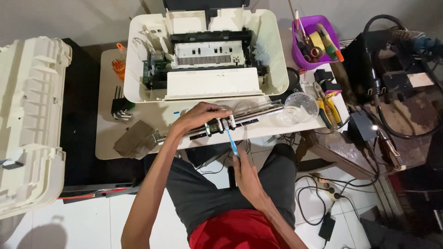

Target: The person is cleaning a metal component from a disassembled printer using a toothbrush and a cleaning solution.

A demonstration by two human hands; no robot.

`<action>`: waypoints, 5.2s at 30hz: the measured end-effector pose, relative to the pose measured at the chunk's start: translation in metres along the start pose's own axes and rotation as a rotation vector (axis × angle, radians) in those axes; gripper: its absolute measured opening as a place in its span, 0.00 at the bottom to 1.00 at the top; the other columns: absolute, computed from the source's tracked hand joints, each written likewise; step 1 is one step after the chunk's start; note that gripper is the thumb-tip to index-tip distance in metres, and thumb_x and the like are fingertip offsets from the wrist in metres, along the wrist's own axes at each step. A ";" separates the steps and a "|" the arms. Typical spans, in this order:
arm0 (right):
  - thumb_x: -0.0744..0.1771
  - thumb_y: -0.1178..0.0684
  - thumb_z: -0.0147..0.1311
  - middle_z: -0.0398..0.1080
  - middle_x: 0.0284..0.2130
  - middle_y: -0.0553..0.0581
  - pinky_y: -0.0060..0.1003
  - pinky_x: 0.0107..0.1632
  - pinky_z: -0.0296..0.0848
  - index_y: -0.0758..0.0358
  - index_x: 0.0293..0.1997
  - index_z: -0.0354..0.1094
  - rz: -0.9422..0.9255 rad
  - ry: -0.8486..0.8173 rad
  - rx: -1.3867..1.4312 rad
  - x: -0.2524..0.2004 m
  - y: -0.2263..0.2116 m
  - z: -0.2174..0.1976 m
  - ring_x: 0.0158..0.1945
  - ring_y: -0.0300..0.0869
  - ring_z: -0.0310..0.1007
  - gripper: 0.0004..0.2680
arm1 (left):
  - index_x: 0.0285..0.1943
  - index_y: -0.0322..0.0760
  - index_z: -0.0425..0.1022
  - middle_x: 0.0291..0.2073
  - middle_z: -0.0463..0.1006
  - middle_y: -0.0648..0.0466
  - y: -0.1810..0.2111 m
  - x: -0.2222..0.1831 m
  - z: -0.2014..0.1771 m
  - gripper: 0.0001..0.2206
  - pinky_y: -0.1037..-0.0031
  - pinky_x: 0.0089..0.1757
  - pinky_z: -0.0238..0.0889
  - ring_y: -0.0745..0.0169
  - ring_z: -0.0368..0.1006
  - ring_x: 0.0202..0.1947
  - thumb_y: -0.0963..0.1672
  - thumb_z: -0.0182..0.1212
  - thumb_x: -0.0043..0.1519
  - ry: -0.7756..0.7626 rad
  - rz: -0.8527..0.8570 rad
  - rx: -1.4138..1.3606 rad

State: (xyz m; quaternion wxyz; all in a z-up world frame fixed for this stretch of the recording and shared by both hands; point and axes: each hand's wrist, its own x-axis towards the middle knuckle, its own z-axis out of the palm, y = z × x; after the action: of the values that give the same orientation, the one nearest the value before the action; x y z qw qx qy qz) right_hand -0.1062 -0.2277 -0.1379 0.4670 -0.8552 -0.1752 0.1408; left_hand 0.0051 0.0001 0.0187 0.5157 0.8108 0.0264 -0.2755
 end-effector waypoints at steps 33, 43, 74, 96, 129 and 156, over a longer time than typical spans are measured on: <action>0.73 0.52 0.38 0.72 0.30 0.59 0.41 0.37 0.75 0.59 0.62 0.56 0.099 0.056 -0.135 -0.010 0.031 0.020 0.33 0.48 0.77 0.10 | 0.63 0.37 0.79 0.52 0.77 0.43 -0.028 0.015 0.001 0.35 0.48 0.58 0.59 0.41 0.70 0.57 0.62 0.62 0.57 -0.001 0.059 -0.058; 0.72 0.51 0.41 0.71 0.35 0.66 0.52 0.44 0.74 0.66 0.58 0.62 -0.095 0.398 0.001 -0.038 0.085 0.002 0.37 0.58 0.74 0.11 | 0.67 0.34 0.75 0.69 0.66 0.37 0.027 -0.018 -0.002 0.41 0.42 0.66 0.47 0.30 0.56 0.73 0.64 0.58 0.55 -0.008 -0.051 0.013; 0.70 0.51 0.59 0.68 0.47 0.56 0.49 0.40 0.76 0.54 0.57 0.75 -0.148 0.704 -0.762 0.036 -0.013 -0.194 0.40 0.59 0.78 0.10 | 0.68 0.35 0.75 0.70 0.66 0.37 0.021 -0.013 0.003 0.41 0.42 0.68 0.45 0.29 0.55 0.74 0.64 0.61 0.53 0.059 -0.062 -0.043; 0.73 0.49 0.45 0.72 0.44 0.47 0.42 0.66 0.54 0.53 0.45 0.73 -0.976 -0.382 0.202 0.064 -0.159 0.114 0.53 0.42 0.68 0.09 | 0.53 0.41 0.82 0.70 0.66 0.38 -0.009 0.003 -0.008 0.32 0.41 0.67 0.47 0.27 0.52 0.74 0.64 0.62 0.53 -0.027 0.047 -0.069; 0.69 0.62 0.52 0.77 0.51 0.59 0.55 0.63 0.70 0.65 0.52 0.77 -0.880 0.604 -0.173 0.044 -0.022 0.038 0.56 0.51 0.77 0.09 | 0.53 0.42 0.84 0.66 0.71 0.37 -0.002 -0.002 -0.004 0.32 0.34 0.65 0.45 0.24 0.56 0.72 0.64 0.61 0.53 0.015 0.061 -0.055; 0.65 0.60 0.49 0.72 0.49 0.59 0.53 0.69 0.61 0.61 0.49 0.70 -0.576 0.348 -0.558 0.076 0.002 0.036 0.61 0.53 0.71 0.09 | 0.66 0.36 0.75 0.67 0.67 0.35 0.011 -0.005 -0.002 0.37 0.28 0.65 0.46 0.23 0.55 0.71 0.63 0.58 0.57 -0.033 0.039 -0.009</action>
State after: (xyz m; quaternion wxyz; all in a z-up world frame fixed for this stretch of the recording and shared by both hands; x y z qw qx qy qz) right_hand -0.0526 -0.1687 -0.1641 0.2608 -0.8759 -0.3566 -0.1940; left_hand 0.0051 -0.0024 0.0304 0.5249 0.8042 0.0033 -0.2786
